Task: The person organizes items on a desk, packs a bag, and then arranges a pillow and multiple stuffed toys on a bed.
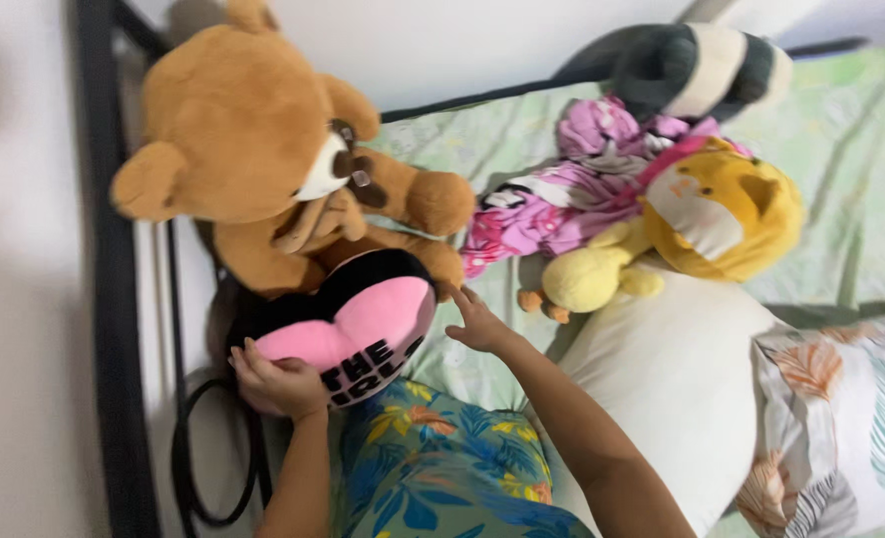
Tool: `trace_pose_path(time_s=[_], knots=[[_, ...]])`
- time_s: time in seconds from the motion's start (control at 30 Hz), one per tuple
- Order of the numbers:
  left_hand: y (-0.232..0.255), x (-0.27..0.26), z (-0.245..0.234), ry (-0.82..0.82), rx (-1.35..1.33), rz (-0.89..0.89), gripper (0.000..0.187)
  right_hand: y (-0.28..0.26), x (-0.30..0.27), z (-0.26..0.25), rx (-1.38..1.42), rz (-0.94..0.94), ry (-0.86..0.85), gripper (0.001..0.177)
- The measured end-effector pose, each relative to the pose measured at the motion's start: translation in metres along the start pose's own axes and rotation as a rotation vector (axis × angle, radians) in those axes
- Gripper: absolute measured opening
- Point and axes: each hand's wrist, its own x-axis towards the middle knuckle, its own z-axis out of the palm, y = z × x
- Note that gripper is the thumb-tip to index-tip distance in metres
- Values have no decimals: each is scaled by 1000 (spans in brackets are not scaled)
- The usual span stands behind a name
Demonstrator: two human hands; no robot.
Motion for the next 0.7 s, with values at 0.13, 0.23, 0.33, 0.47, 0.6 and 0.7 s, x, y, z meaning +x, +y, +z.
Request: trace_pose_path(time_s=[0.13,0.23,0.33,0.47,0.6,0.7], knots=[[64,9,2,-426,-647,-317,42,92,-4,8,105,89,109,88],[112,1,17,-310,-380,429,34,132,-22,-6,72,242,315,75],[167,-25,38,-627,-651,459,34,162,-42,-50,137,269,679,84],[234,-67,57,-819,-632,660,27,164,-77,-166,-457,429,1057,98],[264,-113,38,-1222,-665,572,32,155,-93,-250,-429,565,1040,114],[263,-129,29,-1366,-661,488,32,183,-81,-271,-183,637,805,132]])
